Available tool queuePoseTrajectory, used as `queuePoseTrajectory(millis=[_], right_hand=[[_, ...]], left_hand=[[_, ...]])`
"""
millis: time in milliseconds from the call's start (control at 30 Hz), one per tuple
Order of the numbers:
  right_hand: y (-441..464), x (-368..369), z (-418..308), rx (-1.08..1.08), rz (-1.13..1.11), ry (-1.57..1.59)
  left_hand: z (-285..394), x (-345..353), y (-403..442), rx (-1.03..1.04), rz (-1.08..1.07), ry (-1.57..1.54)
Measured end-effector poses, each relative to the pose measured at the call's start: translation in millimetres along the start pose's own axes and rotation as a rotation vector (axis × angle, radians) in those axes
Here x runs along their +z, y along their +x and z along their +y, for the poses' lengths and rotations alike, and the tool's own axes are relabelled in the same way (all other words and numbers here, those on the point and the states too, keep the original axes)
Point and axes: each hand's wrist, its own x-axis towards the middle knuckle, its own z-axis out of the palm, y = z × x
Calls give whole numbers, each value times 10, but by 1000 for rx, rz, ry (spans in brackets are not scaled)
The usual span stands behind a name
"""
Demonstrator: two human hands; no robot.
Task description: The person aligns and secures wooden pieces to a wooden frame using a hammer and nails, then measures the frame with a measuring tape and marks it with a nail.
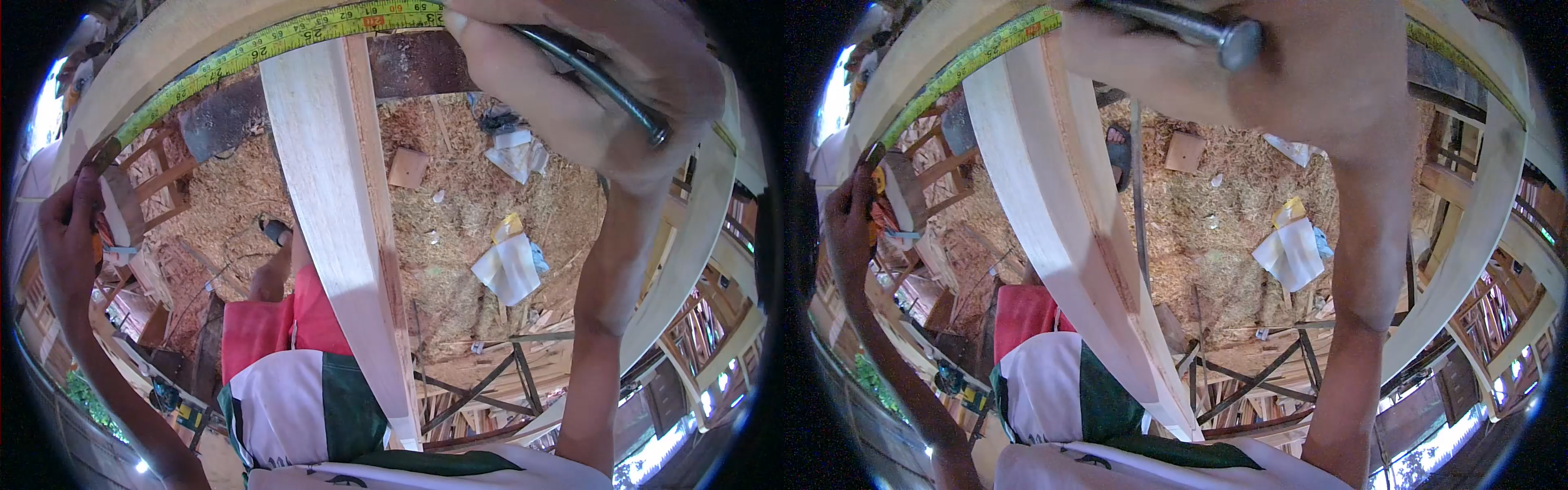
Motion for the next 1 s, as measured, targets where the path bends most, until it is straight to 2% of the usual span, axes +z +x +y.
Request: queuePoseTrajectory(millis=[67, 167, 233, 300, 433, 533, 633, 733, 767, 800, 833, 900, 933, 1000], right_hand=[[-18, 56, -1, -54, 46, -165], [-41, 57, -6, -76, 62, -241], [-44, 61, -11, -83, 62, -263], [-51, 71, -9, -96, 64, -290], [-30, 74, 22, -134, 37, -294], [-9, 55, 24, -164, 12, -287], [27, 36, 17, -179, -16, -246], [120, -96, 92, -127, -197, 11], [172, -176, 173, -18, -380, 288], [265, -232, 375, 228, -669, 750], [472, -158, 509, 529, -1061, 1143], [268, -135, 212, 486, -947, 1292], [125, -87, 45, 95, -543, 541], [103, -123, 26, -273, -106, -205]], left_hand=[[-35, 9, 5, 7, 2, -6], [-67, -19, 26, 15, -27, -27], [-48, -5, 15, 19, -61, -51], [-11, 21, 3, 25, 19, 31], [-33, 1, 25, -1, 16, 23], [-15, -33, 27, 14, -64, 41], [-37, -1, 23, 10, 14, -5], [5, -13, 15, -15, -22, 40], [8, -11, 12, -8, -15, 30], [5, -6, 6, -1, -10, 19], [-8, 4, 1, -3, -11, 19], [-26, 29, 4, 23, 23, 44], [-22, 30, 12, 26, 24, 42], [-23, 13, 16, -16, 4, 17]])
